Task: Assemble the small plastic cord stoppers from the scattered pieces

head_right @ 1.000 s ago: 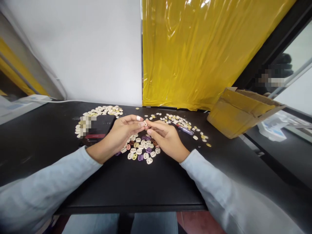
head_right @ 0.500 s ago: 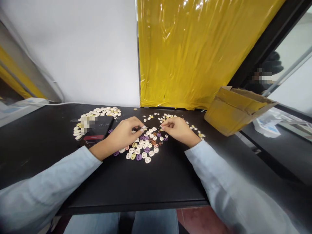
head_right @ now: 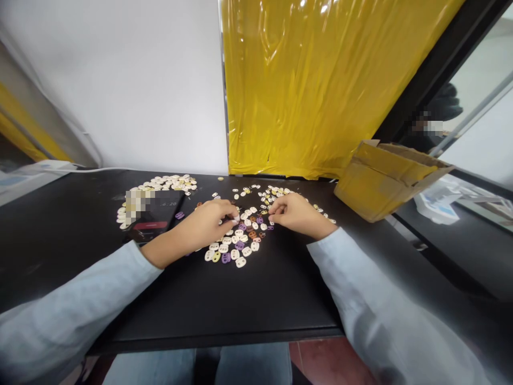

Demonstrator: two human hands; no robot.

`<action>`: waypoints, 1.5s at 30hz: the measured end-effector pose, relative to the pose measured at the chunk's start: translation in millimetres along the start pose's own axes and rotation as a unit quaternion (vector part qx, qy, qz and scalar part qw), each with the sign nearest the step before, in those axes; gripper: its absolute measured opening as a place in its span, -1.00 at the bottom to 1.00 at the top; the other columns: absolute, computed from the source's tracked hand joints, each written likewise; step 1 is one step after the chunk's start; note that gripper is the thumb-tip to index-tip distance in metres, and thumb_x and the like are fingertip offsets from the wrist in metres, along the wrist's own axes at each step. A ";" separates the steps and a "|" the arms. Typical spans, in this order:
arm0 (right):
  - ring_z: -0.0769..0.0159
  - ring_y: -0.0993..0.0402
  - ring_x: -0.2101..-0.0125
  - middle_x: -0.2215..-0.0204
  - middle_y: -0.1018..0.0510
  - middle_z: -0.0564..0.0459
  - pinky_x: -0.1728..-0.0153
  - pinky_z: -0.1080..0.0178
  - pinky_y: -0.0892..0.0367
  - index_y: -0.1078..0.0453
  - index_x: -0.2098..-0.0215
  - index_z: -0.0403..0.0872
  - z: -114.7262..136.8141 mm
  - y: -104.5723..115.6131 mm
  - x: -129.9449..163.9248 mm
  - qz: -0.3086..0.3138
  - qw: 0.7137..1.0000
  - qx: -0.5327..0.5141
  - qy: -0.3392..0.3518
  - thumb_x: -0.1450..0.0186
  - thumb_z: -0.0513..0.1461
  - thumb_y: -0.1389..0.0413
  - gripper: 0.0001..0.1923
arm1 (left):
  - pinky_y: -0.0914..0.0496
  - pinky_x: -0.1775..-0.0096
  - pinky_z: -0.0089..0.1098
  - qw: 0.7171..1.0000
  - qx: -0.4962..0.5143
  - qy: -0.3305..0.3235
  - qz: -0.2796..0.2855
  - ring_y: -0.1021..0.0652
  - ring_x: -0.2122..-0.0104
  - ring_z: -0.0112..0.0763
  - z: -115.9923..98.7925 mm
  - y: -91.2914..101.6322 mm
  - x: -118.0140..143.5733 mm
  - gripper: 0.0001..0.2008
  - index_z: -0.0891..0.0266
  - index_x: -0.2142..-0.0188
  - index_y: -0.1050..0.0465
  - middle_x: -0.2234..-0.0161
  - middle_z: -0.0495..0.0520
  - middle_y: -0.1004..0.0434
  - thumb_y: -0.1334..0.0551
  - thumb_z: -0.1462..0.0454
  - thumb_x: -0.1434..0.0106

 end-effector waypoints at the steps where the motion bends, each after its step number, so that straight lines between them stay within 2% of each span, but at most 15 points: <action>1: 0.35 -0.41 0.54 0.54 -0.59 0.02 0.50 0.32 -0.28 -0.57 0.40 -0.15 1.2 -1.0 0.0 0.002 1.000 -0.005 0.004 -0.10 -0.26 -0.23 -0.88 | -0.32 0.21 -0.28 1.000 -0.008 -0.002 0.004 -0.52 0.25 -0.21 -0.9 -0.4 -0.2 -0.84 0.26 0.40 -0.48 0.35 0.10 -0.53 -0.16 0.44 -0.23; 5: 0.34 -0.41 0.54 0.54 -0.59 0.02 0.51 0.31 -0.27 -0.57 0.41 -0.14 4.6 -0.4 0.4 -0.001 1.000 -0.015 0.017 -0.12 -0.21 -0.23 -0.86 | -0.34 0.20 -0.28 0.999 -0.044 -0.016 0.020 -0.53 0.22 -0.19 -3.1 -1.3 -0.1 -0.85 0.27 0.36 -0.49 0.33 0.13 -0.54 -0.16 0.42 -0.28; 11: 0.31 -0.43 0.51 0.52 -0.59 0.01 0.49 0.28 -0.27 -0.58 0.41 -0.13 -1.0 2.4 -3.9 -0.048 0.999 -0.012 0.020 -0.16 -0.15 -0.19 -0.80 | -0.37 0.15 -0.23 0.987 -0.141 -0.048 0.058 -0.55 0.21 -0.14 -11.7 -5.6 -1.9 -0.79 0.32 0.32 -0.52 0.31 0.19 -0.55 -0.10 0.40 -0.34; 17: 0.34 -0.38 0.56 0.55 -0.57 0.03 0.53 0.29 -0.23 -0.56 0.41 -0.12 -7.4 -6.0 -10.4 -0.085 0.996 -0.002 0.016 -0.18 -0.19 -0.16 -0.83 | -0.39 0.13 -0.16 0.975 -0.205 -0.034 0.085 -0.56 0.18 -0.06 -19.1 -5.7 -3.2 -0.80 0.36 0.25 -0.51 0.28 0.24 -0.55 -0.10 0.41 -0.33; 22: 0.31 -0.40 0.54 0.49 -0.61 0.00 0.49 0.26 -0.26 -0.58 0.34 -0.12 -16.5 3.8 -13.8 -0.155 0.987 0.012 0.031 -0.21 -0.18 -0.14 -0.79 | -0.38 0.09 -0.14 0.975 -0.211 -0.037 0.060 -0.54 0.13 -0.05 -18.0 -4.7 -3.4 -0.79 0.37 0.20 -0.50 0.22 0.25 -0.54 -0.08 0.41 -0.34; 28: 0.24 -0.50 0.42 0.36 -0.65 -0.08 0.35 0.21 -0.38 -0.56 0.25 -0.14 -29.7 16.5 -16.8 -0.238 0.970 -0.012 0.046 -0.27 -0.16 -0.08 -0.74 | -0.37 0.08 -0.13 0.978 -0.200 -0.036 0.038 -0.51 0.12 -0.04 -15.5 -6.7 -4.1 -0.79 0.38 0.20 -0.47 0.19 0.27 -0.53 -0.05 0.43 -0.34; 32: 0.19 -0.49 0.39 0.37 -0.63 -0.09 0.28 0.14 -0.38 -0.56 0.24 -0.15 -25.1 17.3 -17.7 -0.253 0.966 0.022 0.050 -0.28 -0.19 -0.08 -0.75 | -0.36 0.07 -0.12 0.986 -0.161 -0.039 0.007 -0.49 0.13 -0.03 -12.9 -8.6 -5.5 -0.82 0.39 0.21 -0.45 0.20 0.28 -0.51 -0.07 0.44 -0.32; 35: 0.14 -0.48 0.24 0.29 -0.62 -0.08 0.12 0.09 -0.36 -0.56 0.20 -0.12 -7.1 8.5 -22.3 -0.230 0.968 0.050 0.088 -0.27 -0.24 -0.10 -0.78 | -0.36 0.06 -0.16 0.989 -0.146 -0.032 -0.013 -0.48 0.14 -0.09 -10.3 -6.3 -5.8 -0.81 0.38 0.20 -0.43 0.21 0.25 -0.49 -0.05 0.44 -0.33; 38: 0.09 -0.40 0.05 0.13 -0.59 -0.10 -0.07 0.06 -0.26 -0.53 0.03 -0.08 22.9 -11.9 -33.0 -0.166 0.966 0.106 0.167 -0.33 -0.26 -0.06 -0.70 | -0.36 0.06 -0.23 0.995 -0.026 -0.012 -0.095 -0.47 0.15 -0.22 -6.1 14.0 -4.2 -0.75 0.31 0.13 -0.41 0.19 0.16 -0.46 0.01 0.45 -0.35; 40: 0.08 -0.34 0.03 0.09 -0.54 -0.13 -0.08 0.06 -0.24 -0.48 -0.08 -0.08 39.4 -26.2 -42.6 -0.128 0.957 0.161 0.202 -0.38 -0.29 -0.01 -0.64 | -0.35 0.09 -0.28 0.977 0.141 0.023 -0.160 -0.46 0.19 -0.30 6.0 28.7 -1.6 -0.74 0.25 0.17 -0.42 0.23 0.09 -0.44 0.02 0.45 -0.34; 42: 0.07 -0.30 0.05 0.08 -0.51 -0.16 -0.07 0.07 -0.23 -0.48 -0.10 -0.09 48.2 -36.9 -53.7 -0.102 0.949 0.210 0.210 -0.40 -0.32 0.04 -0.62 | -0.33 0.22 -0.36 0.923 0.330 0.082 -0.181 -0.43 0.32 -0.38 24.8 28.2 -0.1 -0.76 0.23 0.32 -0.41 0.35 0.01 -0.40 0.00 0.46 -0.30; 43: 0.07 -0.30 0.07 0.10 -0.51 -0.17 -0.05 0.08 -0.23 -0.49 -0.09 -0.10 49.9 -41.1 -59.0 -0.091 0.946 0.231 0.207 -0.40 -0.33 0.05 -0.62 | -0.30 0.30 -0.39 0.885 0.415 0.116 -0.176 -0.39 0.39 -0.42 33.2 22.3 0.3 -0.76 0.23 0.39 -0.39 0.42 -0.03 -0.36 -0.01 0.46 -0.27; 45: 0.07 -0.29 0.11 0.15 -0.52 -0.18 -0.02 0.08 -0.23 -0.53 -0.04 -0.10 50.0 -46.4 -67.5 -0.075 0.943 0.258 0.199 -0.40 -0.34 0.04 -0.64 | -0.22 0.43 -0.44 0.838 0.495 0.158 -0.165 -0.32 0.51 -0.47 41.2 11.9 1.1 -0.76 0.23 0.46 -0.33 0.54 -0.08 -0.24 0.00 0.46 -0.24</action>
Point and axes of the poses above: each hand's wrist, its own x-axis away from the middle knuckle, its own y-axis out of the back of the hand, z = x × y, the point moved 9 cm from there along -x, towards the middle knuckle
